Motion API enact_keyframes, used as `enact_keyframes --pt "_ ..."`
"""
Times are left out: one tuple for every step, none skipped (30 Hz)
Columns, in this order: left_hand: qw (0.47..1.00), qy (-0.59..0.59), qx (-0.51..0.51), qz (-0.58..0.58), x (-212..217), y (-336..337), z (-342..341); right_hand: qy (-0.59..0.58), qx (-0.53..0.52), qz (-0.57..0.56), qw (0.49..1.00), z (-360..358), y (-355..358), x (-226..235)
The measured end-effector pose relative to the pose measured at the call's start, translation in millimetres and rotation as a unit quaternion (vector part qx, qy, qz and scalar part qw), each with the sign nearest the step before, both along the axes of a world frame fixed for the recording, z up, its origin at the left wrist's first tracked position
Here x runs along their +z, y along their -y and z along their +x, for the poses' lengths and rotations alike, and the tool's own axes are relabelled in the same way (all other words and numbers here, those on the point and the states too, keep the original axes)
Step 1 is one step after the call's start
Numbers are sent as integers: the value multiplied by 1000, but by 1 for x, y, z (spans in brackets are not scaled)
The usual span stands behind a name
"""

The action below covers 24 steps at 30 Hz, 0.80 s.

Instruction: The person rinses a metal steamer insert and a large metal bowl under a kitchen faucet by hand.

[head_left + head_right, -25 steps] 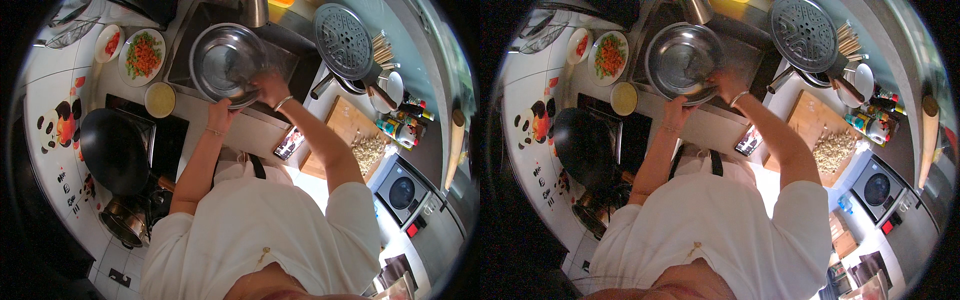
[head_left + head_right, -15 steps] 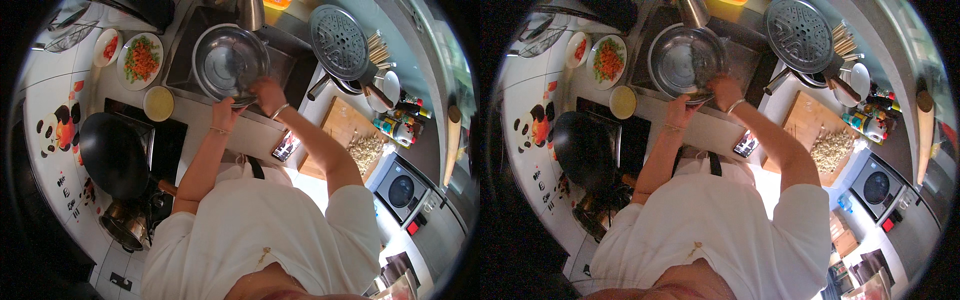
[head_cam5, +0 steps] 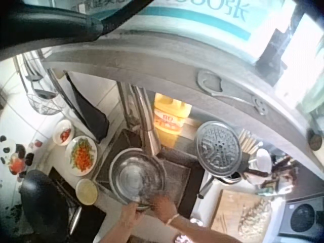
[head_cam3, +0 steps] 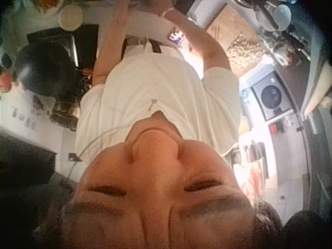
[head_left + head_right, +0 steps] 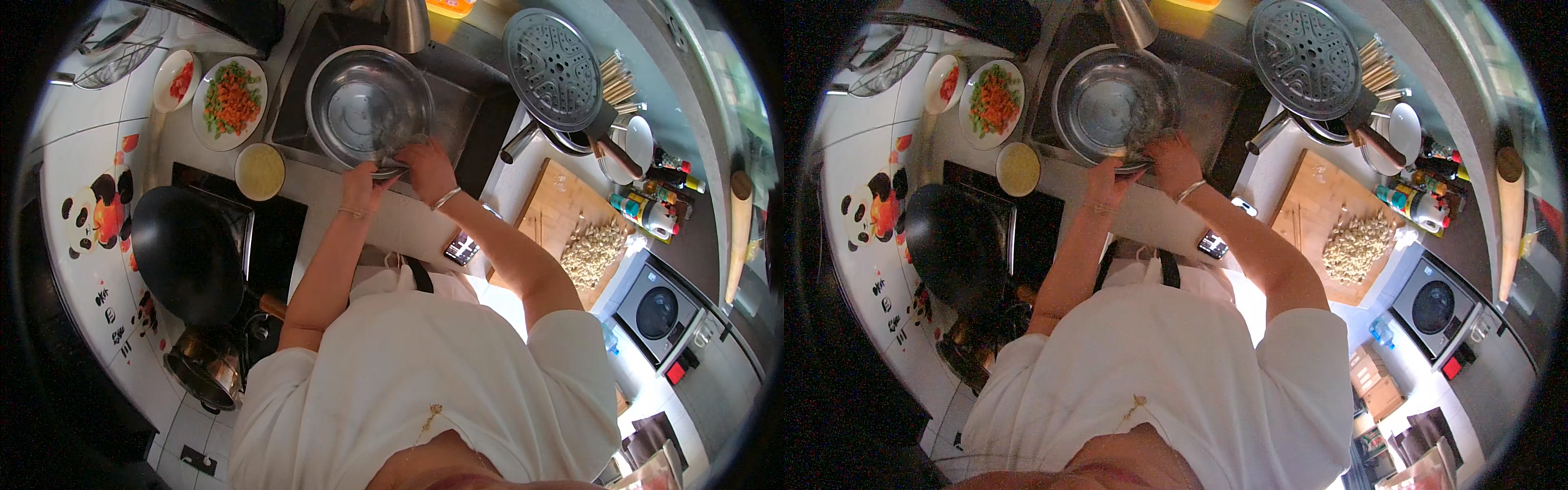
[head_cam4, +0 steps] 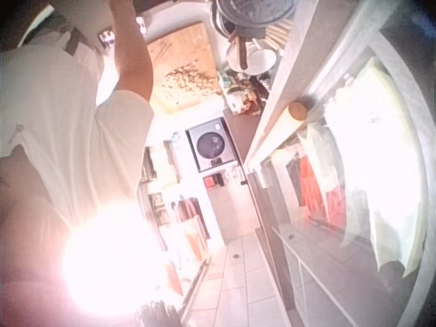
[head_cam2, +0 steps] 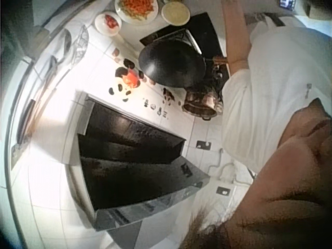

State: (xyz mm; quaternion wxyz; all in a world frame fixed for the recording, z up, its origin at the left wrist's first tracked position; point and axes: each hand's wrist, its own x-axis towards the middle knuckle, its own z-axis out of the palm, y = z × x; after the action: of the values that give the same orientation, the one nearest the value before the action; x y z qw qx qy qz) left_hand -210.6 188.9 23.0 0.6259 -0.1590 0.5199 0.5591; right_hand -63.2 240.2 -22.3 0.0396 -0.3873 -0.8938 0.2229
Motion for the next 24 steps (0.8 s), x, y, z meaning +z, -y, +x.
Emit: enact_keyframes --pt "1000 4 7 -10 -1 2 -1 -16 -2 -15 1000 0 1 6" --pt "1000 8 14 -21 -1 3 -1 -32 -3 -30 999 0 2 9" --pt "1000 -9 -4 1 3 4 0 -19 4 15 1000 8 -7 6" --pt "999 -26 -24 24 8 5 0 -5 9 61 998 22 -24 -2" --pt "997 -43 -44 45 12 5 0 8 14 105 994 28 -37 -9" --pt "998 -28 -39 37 8 6 -1 20 -19 99 995 25 -43 -6" --pt "999 -13 -35 29 1 5 -4 5 -41 84 996 22 -40 -3" --pt "999 2 -31 21 -4 6 -7 -11 -64 69 996 16 -33 1" --pt "999 0 -25 27 -3 4 -9 -29 -84 57 994 6 -30 7" --pt "999 -2 -19 33 2 1 -12 -72 -82 41 993 0 -20 5" --pt "999 -3 -14 39 4 -1 -13 -116 -79 24 990 -5 -7 0" --pt "999 2 -9 35 3 0 -13 -158 -76 5 984 -6 2 0" --pt "1000 6 -3 30 0 0 -13 -143 -72 -1 987 -4 -1 -2" --pt "1000 10 3 26 -1 1 -13 -128 -67 -6 990 -1 -10 -3" --pt "1000 4 -9 29 1 1 -13 -114 -64 -10 991 1 -21 -1" --pt "999 -2 -21 32 3 1 -12 -105 -88 -1 991 2 -30 6" --pt "999 -7 -32 35 5 0 -12 -96 -111 8 989 3 -40 14" --pt "998 7 -31 47 6 0 -13 -88 -135 15 987 2 -46 20" --pt "998 20 -29 59 7 -1 -15 -111 -145 53 982 0 -51 21" --pt "997 34 -27 71 8 -1 -17 -134 -155 92 975 -3 -56 21" --pt "996 31 -36 73 12 -2 -19 -155 -164 130 965 -4 -60 20" --pt "996 27 -45 75 16 -4 -20 -195 -206 78 956 -6 -62 18" --pt "995 23 -53 77 18 -4 -22 -234 -247 26 940 -8 -63 15" --pt "995 26 -54 78 18 -5 -24 -272 -286 -26 919 -10 -63 12"
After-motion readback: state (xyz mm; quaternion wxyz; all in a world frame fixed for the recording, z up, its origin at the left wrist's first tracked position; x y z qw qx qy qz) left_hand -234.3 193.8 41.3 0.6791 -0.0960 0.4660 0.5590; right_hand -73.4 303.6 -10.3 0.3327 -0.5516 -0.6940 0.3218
